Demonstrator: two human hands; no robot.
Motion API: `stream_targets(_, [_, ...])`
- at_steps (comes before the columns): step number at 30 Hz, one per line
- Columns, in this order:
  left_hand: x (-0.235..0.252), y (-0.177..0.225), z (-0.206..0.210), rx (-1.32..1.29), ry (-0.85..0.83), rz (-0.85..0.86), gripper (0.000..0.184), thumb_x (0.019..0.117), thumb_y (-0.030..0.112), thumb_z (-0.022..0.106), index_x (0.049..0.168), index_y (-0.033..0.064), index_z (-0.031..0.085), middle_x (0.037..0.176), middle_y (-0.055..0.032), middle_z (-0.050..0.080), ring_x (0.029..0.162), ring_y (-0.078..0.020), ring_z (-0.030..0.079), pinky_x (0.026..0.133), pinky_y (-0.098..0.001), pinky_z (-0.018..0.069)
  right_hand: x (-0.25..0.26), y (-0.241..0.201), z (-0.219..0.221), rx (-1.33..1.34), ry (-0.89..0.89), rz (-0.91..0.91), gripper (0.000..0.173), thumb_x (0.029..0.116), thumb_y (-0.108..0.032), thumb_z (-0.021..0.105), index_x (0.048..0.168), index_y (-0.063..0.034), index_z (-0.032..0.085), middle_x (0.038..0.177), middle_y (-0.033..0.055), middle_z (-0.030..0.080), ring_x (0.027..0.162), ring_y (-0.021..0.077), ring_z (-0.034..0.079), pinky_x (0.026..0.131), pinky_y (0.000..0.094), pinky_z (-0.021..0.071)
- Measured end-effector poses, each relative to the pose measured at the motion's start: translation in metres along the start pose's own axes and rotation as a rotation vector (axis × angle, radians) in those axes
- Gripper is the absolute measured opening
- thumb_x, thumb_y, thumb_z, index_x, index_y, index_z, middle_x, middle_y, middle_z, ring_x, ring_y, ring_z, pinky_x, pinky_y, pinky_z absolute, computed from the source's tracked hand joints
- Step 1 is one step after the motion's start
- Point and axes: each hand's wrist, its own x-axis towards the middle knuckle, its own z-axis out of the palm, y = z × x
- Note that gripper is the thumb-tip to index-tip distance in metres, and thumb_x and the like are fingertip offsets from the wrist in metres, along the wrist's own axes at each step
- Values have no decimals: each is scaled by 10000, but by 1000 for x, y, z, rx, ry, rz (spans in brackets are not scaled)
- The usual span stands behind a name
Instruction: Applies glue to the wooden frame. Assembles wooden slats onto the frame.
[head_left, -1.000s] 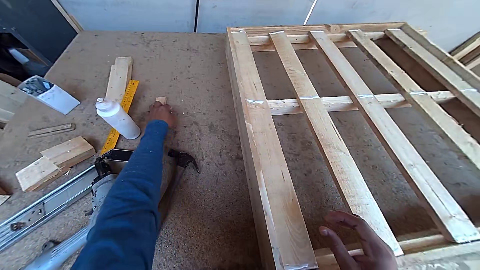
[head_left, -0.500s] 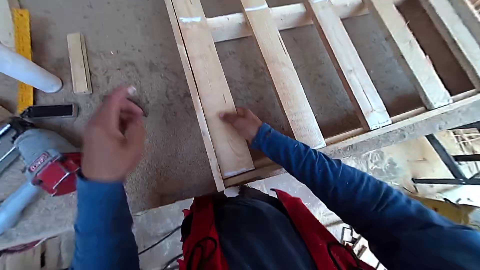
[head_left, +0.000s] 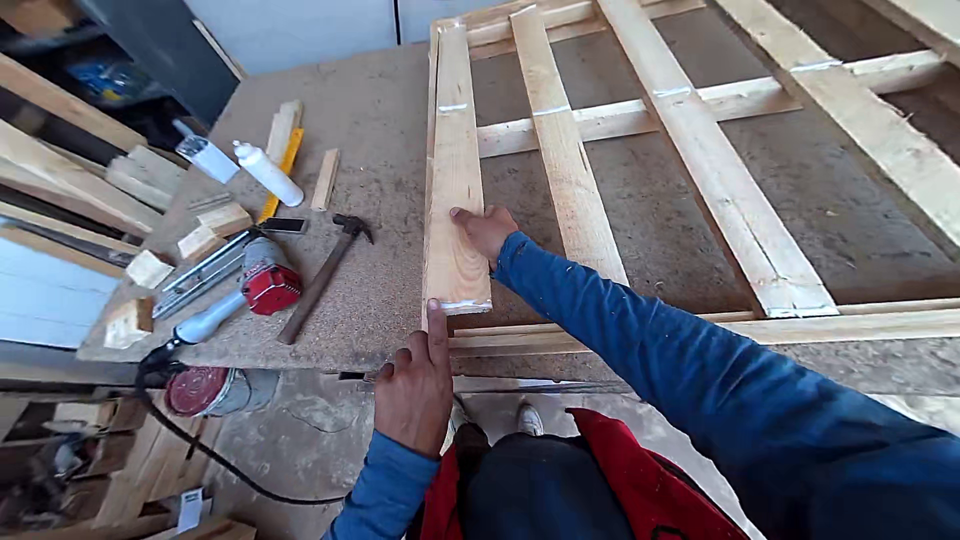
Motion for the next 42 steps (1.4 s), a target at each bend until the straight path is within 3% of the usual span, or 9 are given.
stream_targets(4, [-1,18,-17,156,-166,110,551,959,29,589,1486,-77,468,803,-186,656,648,-306,676,569,-405,525,3,2,-3,-21,1,-5,495,977,-402,688,1250,4,616,1165,219,672,1095,334,663,945,554,528])
stream_targets(6, [-6,23,-27,-23,-526,316,198,919,-35,604,1064,-155,667,920,-258,707,878,-421,715,746,-559,574,2,4,-5,-13,2,-4,493,982,-403,682,1241,11,614,1163,221,669,1095,332,659,947,543,525])
stream_targets(10, [-19,-8,-30,-305,-709,355,362,977,406,637,881,68,722,932,-185,719,905,-391,720,708,-617,576,-6,-4,-18,25,13,-18,557,945,-470,710,1203,18,638,1111,219,689,1043,333,679,917,554,545])
stream_targets(17, [107,-54,38,-1603,-208,-338,433,1095,287,382,1285,-18,623,1128,-128,727,972,-261,728,809,-453,629,-56,14,-50,304,-70,-174,399,1027,-402,608,1099,-18,692,895,105,750,811,181,734,766,376,623])
stream_targets(24, [196,22,14,-2521,-383,109,758,988,637,489,1396,-2,478,1151,-269,712,1035,-391,725,917,-522,599,-64,39,-39,515,-254,-437,352,1083,-227,381,1157,24,616,914,40,745,837,83,724,792,276,629])
stream_targets(27, [203,33,10,-2263,-256,-152,673,977,473,625,1506,106,429,1048,-146,708,829,-235,714,731,-401,620,-47,46,-64,157,-241,-282,679,1101,-505,188,1261,17,593,875,113,730,741,224,725,647,418,631])
stream_targets(30, [205,29,12,-1714,-162,-325,1199,709,596,881,1643,224,228,1415,-155,595,1153,-287,676,930,-529,594,-43,35,-75,213,-234,-106,751,1077,-490,27,1416,4,480,1117,162,728,927,280,726,751,474,608])
stream_targets(35, [218,24,40,-1464,-154,-278,1070,780,555,849,1625,188,305,1472,-170,558,1274,-320,610,1049,-577,509,-44,35,-22,37,139,-307,612,1037,-323,481,1508,53,369,1347,188,621,1222,204,633,1053,395,534])
stream_targets(42, [238,7,57,-1193,-313,-325,898,900,471,767,1610,130,336,1448,-197,575,1320,-356,572,1107,-568,450,7,63,-1,18,189,-311,711,1018,-197,569,1581,32,198,1211,204,676,1008,225,722,912,410,607])
